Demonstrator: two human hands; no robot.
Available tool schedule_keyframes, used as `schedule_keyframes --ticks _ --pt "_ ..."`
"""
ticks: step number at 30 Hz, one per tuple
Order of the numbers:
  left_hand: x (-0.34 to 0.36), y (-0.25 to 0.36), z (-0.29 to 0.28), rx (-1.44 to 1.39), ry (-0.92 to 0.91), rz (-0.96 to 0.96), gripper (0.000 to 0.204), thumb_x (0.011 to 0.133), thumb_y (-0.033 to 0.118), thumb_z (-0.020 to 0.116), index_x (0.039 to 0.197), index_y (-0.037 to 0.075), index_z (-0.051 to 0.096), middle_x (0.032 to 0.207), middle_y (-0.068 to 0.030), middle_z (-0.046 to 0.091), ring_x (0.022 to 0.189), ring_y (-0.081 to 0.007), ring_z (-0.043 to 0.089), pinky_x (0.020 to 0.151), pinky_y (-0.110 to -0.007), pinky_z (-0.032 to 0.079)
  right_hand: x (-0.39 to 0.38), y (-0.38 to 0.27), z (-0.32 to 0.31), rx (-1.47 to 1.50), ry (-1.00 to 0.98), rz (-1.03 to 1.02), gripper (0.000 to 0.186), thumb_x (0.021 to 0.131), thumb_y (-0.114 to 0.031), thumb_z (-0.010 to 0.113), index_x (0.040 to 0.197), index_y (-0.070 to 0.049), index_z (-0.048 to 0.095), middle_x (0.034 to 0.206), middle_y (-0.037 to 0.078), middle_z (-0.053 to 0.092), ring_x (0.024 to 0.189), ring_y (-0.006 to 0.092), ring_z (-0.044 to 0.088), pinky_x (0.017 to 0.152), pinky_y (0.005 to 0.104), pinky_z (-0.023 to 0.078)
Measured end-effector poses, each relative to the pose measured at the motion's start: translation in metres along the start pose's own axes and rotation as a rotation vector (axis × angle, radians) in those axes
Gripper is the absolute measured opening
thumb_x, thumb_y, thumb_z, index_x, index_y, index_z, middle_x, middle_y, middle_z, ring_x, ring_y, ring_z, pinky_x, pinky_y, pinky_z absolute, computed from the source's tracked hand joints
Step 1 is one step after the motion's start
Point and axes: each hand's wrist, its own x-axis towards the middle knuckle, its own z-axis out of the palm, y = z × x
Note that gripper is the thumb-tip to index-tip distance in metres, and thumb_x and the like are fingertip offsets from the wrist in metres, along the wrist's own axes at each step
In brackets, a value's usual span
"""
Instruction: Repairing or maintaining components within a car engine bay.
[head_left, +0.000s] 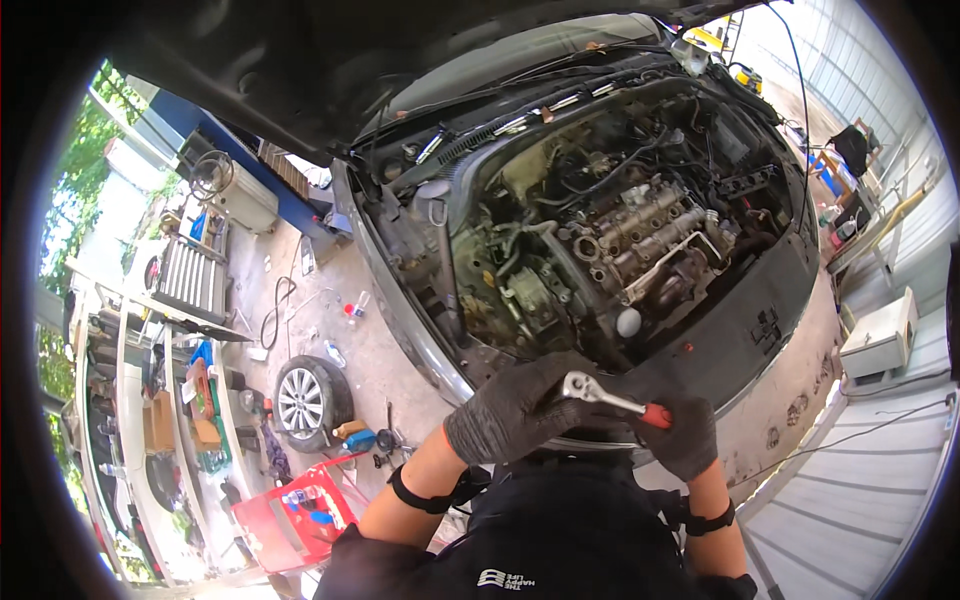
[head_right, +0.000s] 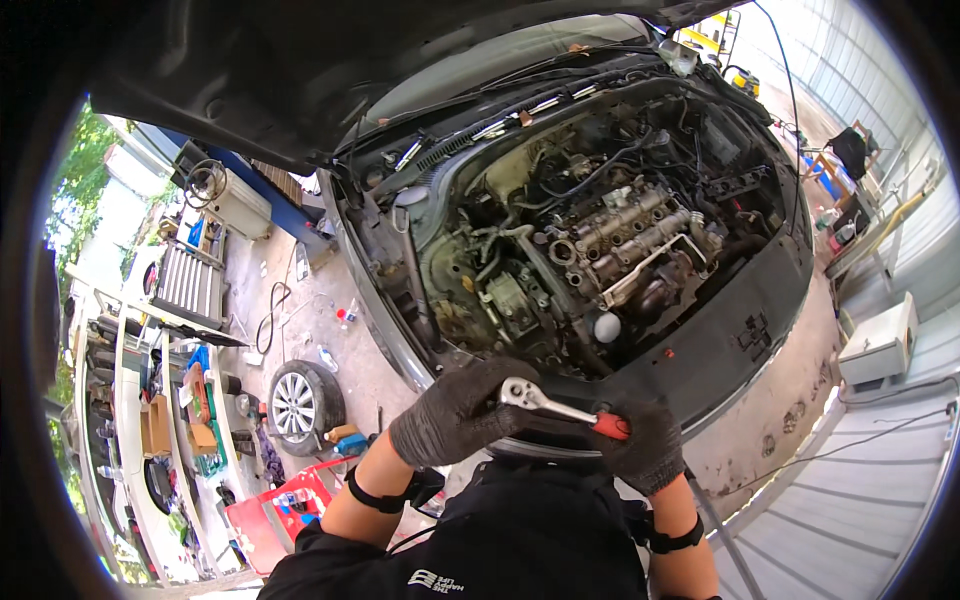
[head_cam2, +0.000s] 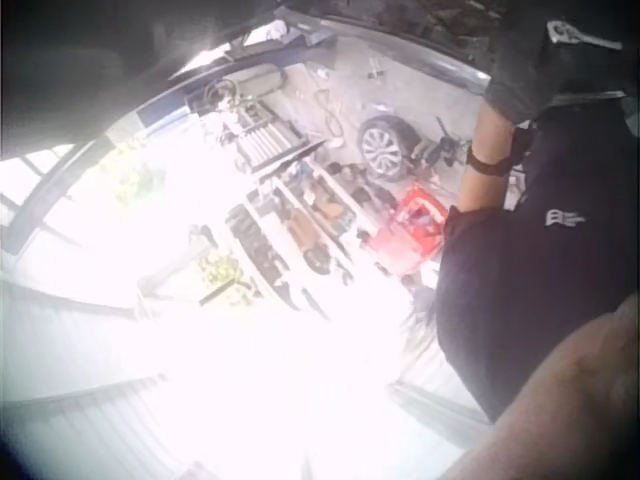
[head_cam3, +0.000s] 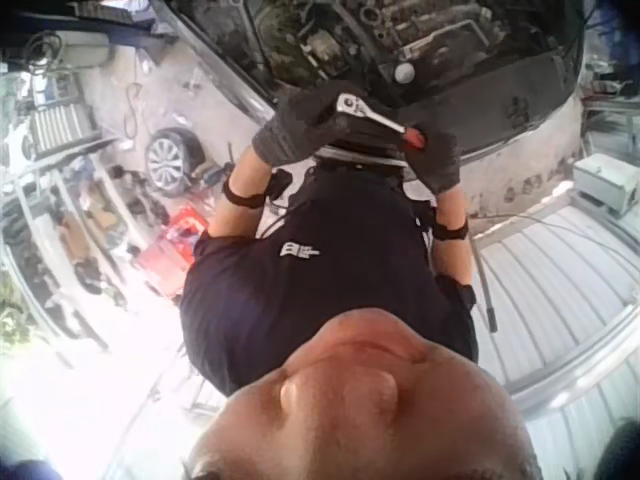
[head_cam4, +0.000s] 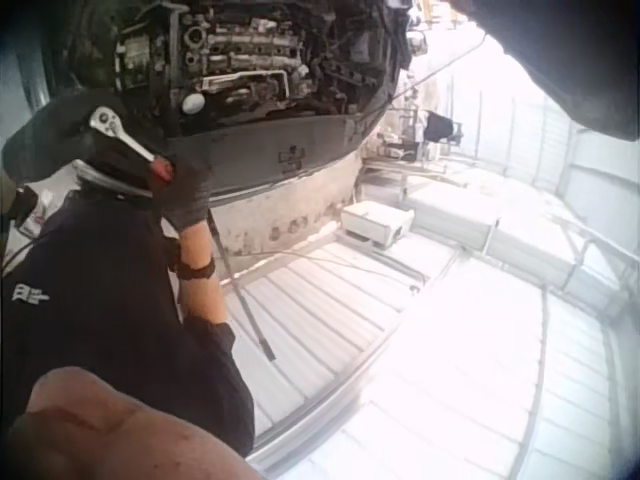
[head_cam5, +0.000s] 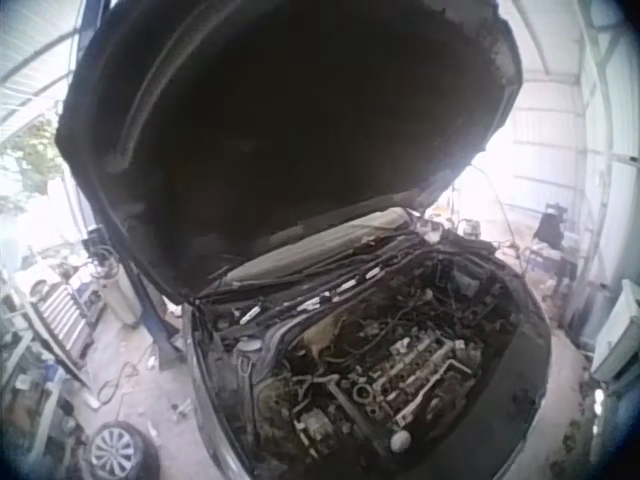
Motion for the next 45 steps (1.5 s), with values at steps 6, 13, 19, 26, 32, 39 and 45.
schedule_keyframes --ticks 6,13,19,26,32,39,45 --pt "-0.050 -0.077 -0.070 0.708 0.212 0.098 0.033 0.092 0.019 0.072 0.121 0.003 0.064 0.102 -0.0210 0.071 0.097 -0.0428 0.068 0.080 -0.049 0.056 0.027 -0.042 0.075 0.160 0.045 0.106 0.027 0.081 -0.021 0.084 0.095 -0.001 0.074 0.074 0.016 0.068 0.064 0.0258 0.063 0.064 0.0389 0.050" --pt "-0.107 -0.138 -0.127 0.459 0.340 -0.184 0.020 0.097 0.023 0.068 0.095 0.003 0.066 0.078 -0.0226 0.065 0.074 -0.0453 0.066 0.065 -0.051 0.052 0.072 -0.112 0.116 0.239 0.033 0.071 0.030 0.082 -0.025 0.085 0.097 -0.001 0.074 0.079 0.018 0.068 0.070 0.0320 0.066 0.067 0.0392 0.053" --pt "-0.075 -0.148 -0.204 0.151 0.570 -0.217 0.036 0.105 0.032 0.057 0.096 -0.002 0.068 0.068 -0.0135 0.063 0.063 -0.0260 0.062 0.061 -0.041 0.049 0.173 -0.192 0.094 0.056 0.150 -0.352 0.038 0.089 -0.024 0.078 0.118 -0.003 0.069 0.096 0.021 0.071 0.087 0.0399 0.070 0.076 0.0432 0.056" --pt "0.031 -0.224 -0.255 0.120 0.821 -0.219 0.042 0.105 0.040 0.054 0.102 0.001 0.069 0.083 -0.0263 0.068 0.082 -0.0469 0.067 0.073 -0.053 0.051 0.391 -0.217 0.078 -0.450 -0.160 -0.480 0.040 0.095 -0.034 0.071 0.125 -0.009 0.067 0.108 0.022 0.072 0.102 0.0426 0.068 0.088 0.0482 0.053" --pt "0.042 -0.318 -0.227 0.324 0.817 -0.433 0.033 0.104 0.033 0.052 0.101 0.005 0.069 0.097 -0.0251 0.071 0.093 -0.0458 0.069 0.081 -0.056 0.054 0.489 -0.150 0.182 -0.654 -0.348 -0.820 0.035 0.099 -0.036 0.067 0.126 -0.014 0.068 0.114 0.018 0.072 0.109 0.0396 0.068 0.096 0.0481 0.051" --pt "0.070 -0.353 -0.249 0.224 0.752 -0.709 0.033 0.095 0.022 0.062 0.117 -0.002 0.061 0.109 -0.0287 0.072 0.105 -0.0445 0.071 0.091 -0.052 0.056 0.541 -0.153 0.266 -0.273 -0.514 -0.526 0.032 0.095 -0.020 0.069 0.125 -0.008 0.068 0.119 0.021 0.071 0.113 0.0387 0.068 0.096 0.0434 0.054" --pt "0.085 -0.325 -0.275 0.202 0.719 -0.986 0.034 0.089 0.020 0.068 0.117 0.002 0.064 0.108 -0.0247 0.074 0.105 -0.0402 0.073 0.089 -0.047 0.059 0.578 -0.149 0.296 -0.453 -0.466 -0.689 0.036 0.092 -0.021 0.072 0.127 -0.010 0.067 0.124 0.017 0.070 0.115 0.0381 0.066 0.098 0.0448 0.053"
